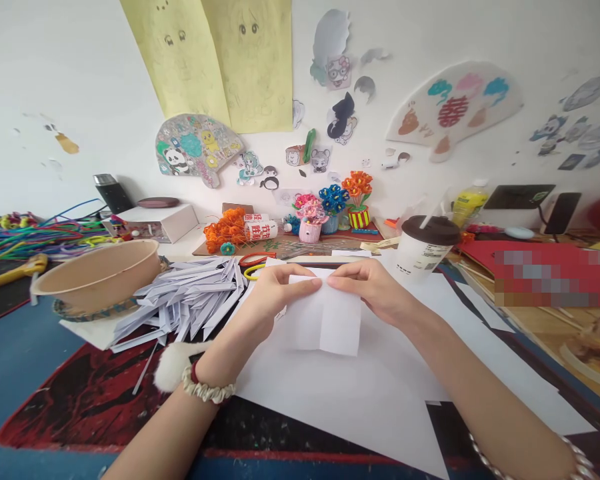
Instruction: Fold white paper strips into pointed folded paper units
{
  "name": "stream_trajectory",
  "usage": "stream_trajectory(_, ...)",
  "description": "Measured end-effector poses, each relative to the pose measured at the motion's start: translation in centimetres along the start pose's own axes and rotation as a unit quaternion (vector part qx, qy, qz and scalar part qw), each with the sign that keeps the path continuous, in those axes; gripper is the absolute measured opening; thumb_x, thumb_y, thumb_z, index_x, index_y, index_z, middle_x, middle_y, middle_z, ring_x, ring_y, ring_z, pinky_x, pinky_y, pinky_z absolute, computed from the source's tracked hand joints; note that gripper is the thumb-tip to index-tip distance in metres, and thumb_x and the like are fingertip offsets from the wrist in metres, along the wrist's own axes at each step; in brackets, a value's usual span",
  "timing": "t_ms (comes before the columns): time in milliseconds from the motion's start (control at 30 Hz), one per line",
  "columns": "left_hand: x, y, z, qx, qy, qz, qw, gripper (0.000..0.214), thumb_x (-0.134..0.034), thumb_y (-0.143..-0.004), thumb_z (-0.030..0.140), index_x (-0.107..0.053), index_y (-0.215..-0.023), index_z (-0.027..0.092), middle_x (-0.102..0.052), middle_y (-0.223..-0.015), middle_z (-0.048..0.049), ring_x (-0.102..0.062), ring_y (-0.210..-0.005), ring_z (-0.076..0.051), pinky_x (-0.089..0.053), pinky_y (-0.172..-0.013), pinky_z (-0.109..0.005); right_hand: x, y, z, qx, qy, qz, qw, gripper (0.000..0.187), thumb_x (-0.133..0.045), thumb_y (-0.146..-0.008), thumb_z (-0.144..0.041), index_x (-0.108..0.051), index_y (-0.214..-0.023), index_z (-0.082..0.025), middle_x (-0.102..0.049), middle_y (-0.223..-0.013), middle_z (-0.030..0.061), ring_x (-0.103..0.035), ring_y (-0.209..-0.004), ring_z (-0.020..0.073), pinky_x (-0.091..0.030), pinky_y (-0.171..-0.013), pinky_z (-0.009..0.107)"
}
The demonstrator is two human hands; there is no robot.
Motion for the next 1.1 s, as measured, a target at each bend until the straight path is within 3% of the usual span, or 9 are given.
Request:
stream_trajectory(267, 0.0, 0.0, 0.6, -0.039, -0.133, -0.009, 0.99, 0.025, -0.077, -0.065, 0.037, -0.071, -0.072, 0.014, -0.065, -0.066, -0.0022, -0.056, -0.058, -0.012, -0.039, -0.05, -0.021, 0.1, 0.1, -0.4, 0.015, 0.062, -0.009, 0.998, 0.014, -0.073, -0.074, -0.031, -0.076, -0.072, -0.017, -0.073, -0.075, 0.0047, -0.063, -0.07, 0.0163, -0.047, -0.064, 0.027)
stream_trajectory(667, -1.7, 0.7, 1.1, -0.068, -0.157, -0.076, 0.982, 0.02, -0.069, -0.071, 0.034, -0.068, -0.07, 0.013, -0.061, -0.066, -0.0021, -0.053, -0.057, -0.012, -0.038, -0.049, -0.021, -1.1, 0.3, -0.6, 0.03, 0.102, -0.085, 0.991, 0.015, -0.064, -0.08, -0.028, -0.067, -0.07, -0.018, -0.062, -0.07, 0.0003, -0.056, -0.067, 0.0137, -0.042, -0.061, 0.025)
stream_trajectory(1100, -1.4, 0.7, 1.3, -0.119, -0.121, -0.018, 0.985, 0.022, -0.07, -0.07, 0.036, -0.063, -0.069, 0.015, -0.061, -0.066, -0.0009, -0.053, -0.055, -0.012, -0.038, -0.051, -0.022, -1.1, 0.2, -0.8, 0.049, 0.012, -0.072, 0.996, 0.014, -0.066, -0.08, -0.029, -0.072, -0.077, -0.017, -0.065, -0.073, 0.0019, -0.058, -0.066, 0.0137, -0.044, -0.059, 0.025)
Point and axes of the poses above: each hand's wrist, its own y-axis away from the middle knuckle, its own x-axis out of the back of the hand, z = x × y, the point moved 8 cm from there along -y, towards the middle knuckle
